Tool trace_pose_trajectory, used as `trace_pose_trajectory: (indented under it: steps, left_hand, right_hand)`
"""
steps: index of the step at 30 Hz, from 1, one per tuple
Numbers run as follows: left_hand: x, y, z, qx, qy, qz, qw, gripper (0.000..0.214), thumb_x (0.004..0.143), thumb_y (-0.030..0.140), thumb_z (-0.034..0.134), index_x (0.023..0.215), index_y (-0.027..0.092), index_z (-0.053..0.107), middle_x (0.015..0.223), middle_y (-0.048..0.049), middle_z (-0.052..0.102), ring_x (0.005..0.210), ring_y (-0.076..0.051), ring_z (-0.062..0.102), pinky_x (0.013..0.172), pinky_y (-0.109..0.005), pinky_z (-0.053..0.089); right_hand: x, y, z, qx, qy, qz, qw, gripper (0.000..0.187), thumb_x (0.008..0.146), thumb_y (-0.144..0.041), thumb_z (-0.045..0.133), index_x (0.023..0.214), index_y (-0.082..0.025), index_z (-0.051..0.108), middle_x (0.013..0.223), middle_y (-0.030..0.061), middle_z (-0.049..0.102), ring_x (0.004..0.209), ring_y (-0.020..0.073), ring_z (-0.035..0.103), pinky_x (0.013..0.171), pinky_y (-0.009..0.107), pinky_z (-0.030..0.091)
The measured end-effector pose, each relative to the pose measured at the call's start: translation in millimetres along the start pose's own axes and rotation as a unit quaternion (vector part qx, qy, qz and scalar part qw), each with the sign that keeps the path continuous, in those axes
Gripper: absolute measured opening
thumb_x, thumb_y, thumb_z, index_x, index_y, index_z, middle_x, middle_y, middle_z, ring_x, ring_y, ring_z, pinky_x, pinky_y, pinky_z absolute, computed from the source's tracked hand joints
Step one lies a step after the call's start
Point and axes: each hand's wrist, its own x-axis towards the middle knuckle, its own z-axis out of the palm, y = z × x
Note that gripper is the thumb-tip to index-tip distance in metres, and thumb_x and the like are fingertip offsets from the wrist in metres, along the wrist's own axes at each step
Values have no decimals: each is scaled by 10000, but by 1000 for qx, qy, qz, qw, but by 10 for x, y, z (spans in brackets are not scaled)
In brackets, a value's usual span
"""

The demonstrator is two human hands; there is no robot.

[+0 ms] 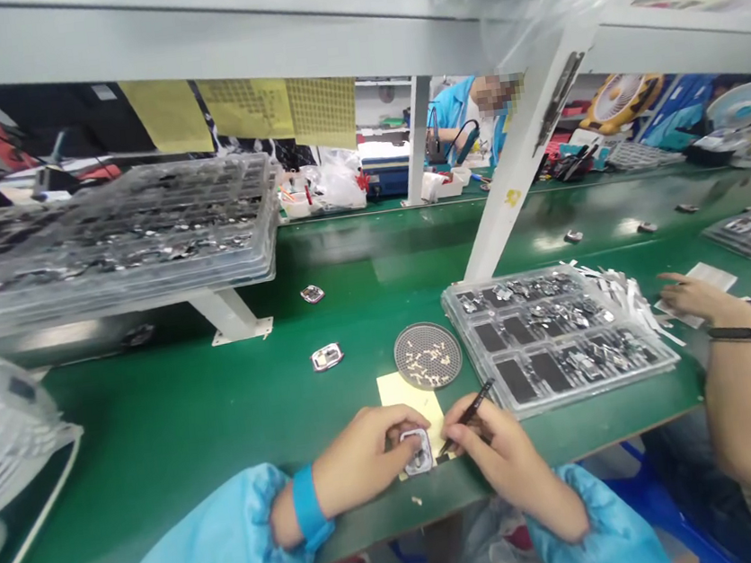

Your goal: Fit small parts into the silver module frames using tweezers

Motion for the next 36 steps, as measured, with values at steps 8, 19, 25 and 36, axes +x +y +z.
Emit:
trace_pose_trajectory:
  steps: [8, 19, 25, 36]
  left_hand:
    - [22, 9, 4, 25, 6, -15, 1000, 305, 883, 260, 569, 1116, 226, 762, 1012, -25, 760, 825, -172, 674, 830, -262, 501]
    - [13, -68, 25, -13, 21, -24, 999, 329, 858, 258, 576, 1115, 185, 768, 893, -54, 756, 800, -186, 670, 739, -249, 504]
    - [14, -69, 24, -32, 19, -22, 999, 331, 844, 231, 574, 1105, 171, 769, 866, -54, 750, 811, -188, 671, 762, -254, 510]
    - [20, -78, 32, -14, 16, -18, 1000, 326, 848, 219, 568, 1103, 182, 768, 894, -51, 754, 858, -190, 679, 826, -267, 517]
  right_hand:
    - [12, -1, -1, -3, -6, -8, 1000, 182, 966, -370, 606, 942, -192, 633, 838, 14, 675, 746, 129, 661, 712, 247, 522]
    - [19, -46, 56, 33, 93, -155, 983, 85, 926, -172, 661, 971, -239, 634, 933, 4, 736, 914, 144, 709, 832, 276, 566]
    - [51, -8, 80, -8, 91, -187, 978, 180, 887, -123, 698, 992, -256, 638, 968, -17, 747, 953, 131, 713, 867, 267, 572]
    - [42, -18, 71, -21, 76, -202, 976, 173, 896, -101, 668, 992, -243, 645, 974, 6, 741, 948, 139, 714, 847, 267, 578]
